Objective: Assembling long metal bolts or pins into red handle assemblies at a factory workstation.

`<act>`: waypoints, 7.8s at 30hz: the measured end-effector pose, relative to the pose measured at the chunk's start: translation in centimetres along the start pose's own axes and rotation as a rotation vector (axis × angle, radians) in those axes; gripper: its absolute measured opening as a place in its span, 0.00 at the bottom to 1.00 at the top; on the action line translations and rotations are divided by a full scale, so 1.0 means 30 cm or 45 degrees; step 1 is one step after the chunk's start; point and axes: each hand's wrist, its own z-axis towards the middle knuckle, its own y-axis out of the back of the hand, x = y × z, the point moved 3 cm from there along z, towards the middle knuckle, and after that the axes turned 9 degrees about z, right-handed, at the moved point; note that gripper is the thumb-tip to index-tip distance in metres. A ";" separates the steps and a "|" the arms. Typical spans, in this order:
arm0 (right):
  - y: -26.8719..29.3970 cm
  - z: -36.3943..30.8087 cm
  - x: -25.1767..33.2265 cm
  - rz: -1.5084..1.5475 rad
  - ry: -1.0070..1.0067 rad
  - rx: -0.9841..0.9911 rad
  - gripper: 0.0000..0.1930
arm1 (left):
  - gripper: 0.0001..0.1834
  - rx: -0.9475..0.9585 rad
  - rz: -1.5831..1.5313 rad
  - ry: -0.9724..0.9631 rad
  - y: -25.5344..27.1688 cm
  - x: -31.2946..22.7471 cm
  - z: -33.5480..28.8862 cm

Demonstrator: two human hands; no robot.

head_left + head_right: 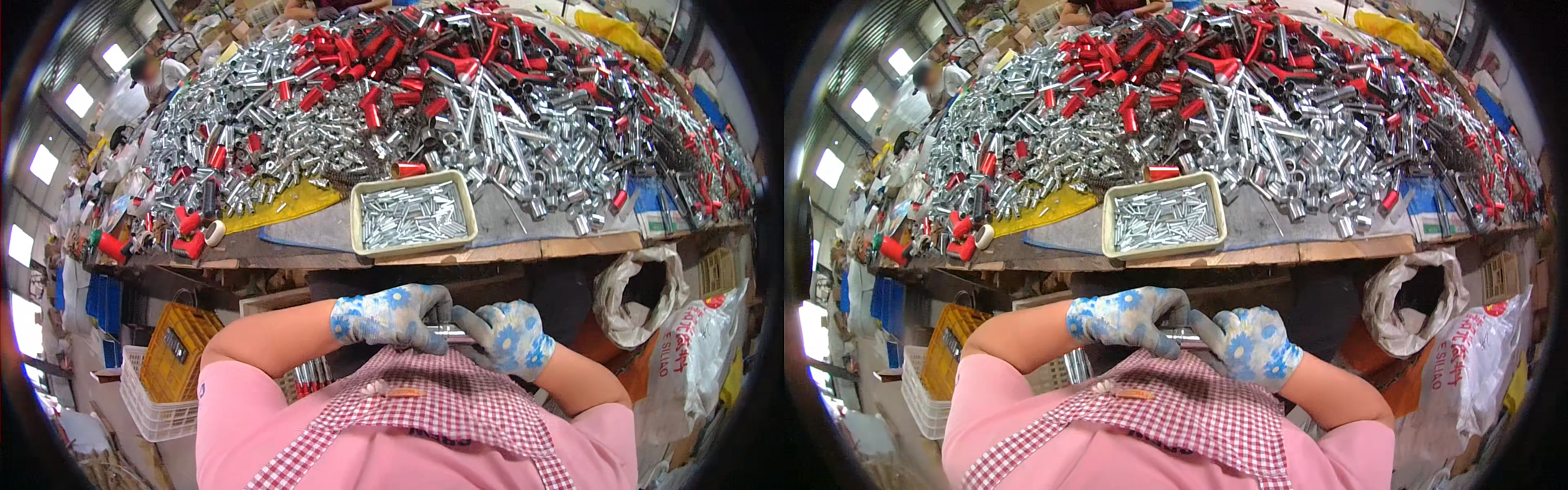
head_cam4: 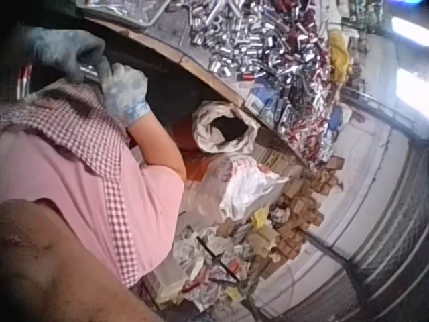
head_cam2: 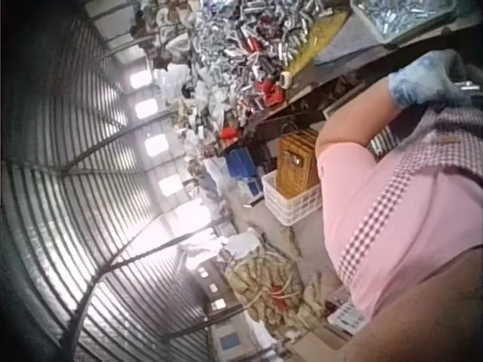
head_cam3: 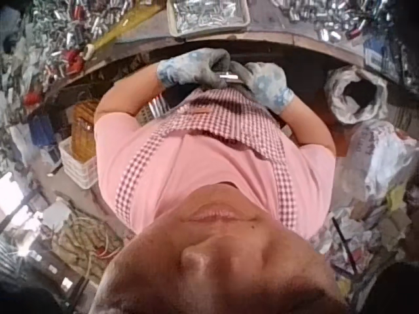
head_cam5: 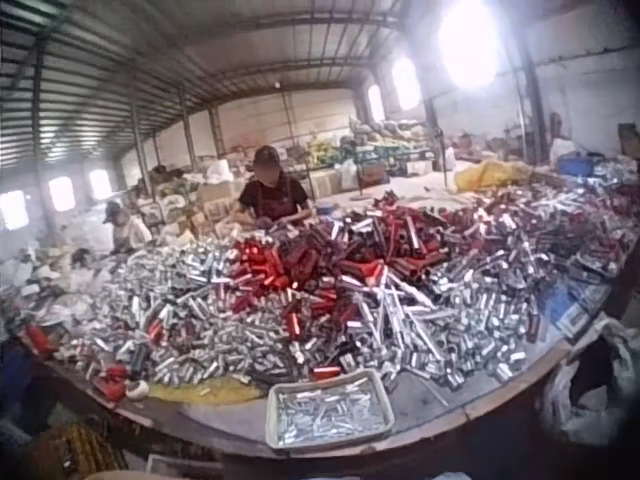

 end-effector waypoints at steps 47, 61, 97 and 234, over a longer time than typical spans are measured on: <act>0.064 -0.091 -0.069 0.517 -0.387 0.155 0.32 | 0.15 -0.467 0.834 -0.576 -0.014 -0.082 0.010; 0.010 -0.118 -0.064 0.948 -0.621 0.238 0.21 | 0.17 -0.314 0.767 -0.516 -0.090 -0.071 0.017; -0.091 -0.156 -0.208 1.859 -1.022 -0.502 0.27 | 0.20 -1.255 0.558 -0.301 0.462 0.028 0.181; 0.498 0.473 -1.036 1.756 -0.528 -0.794 0.31 | 0.22 -0.993 0.307 0.052 0.216 0.132 -0.003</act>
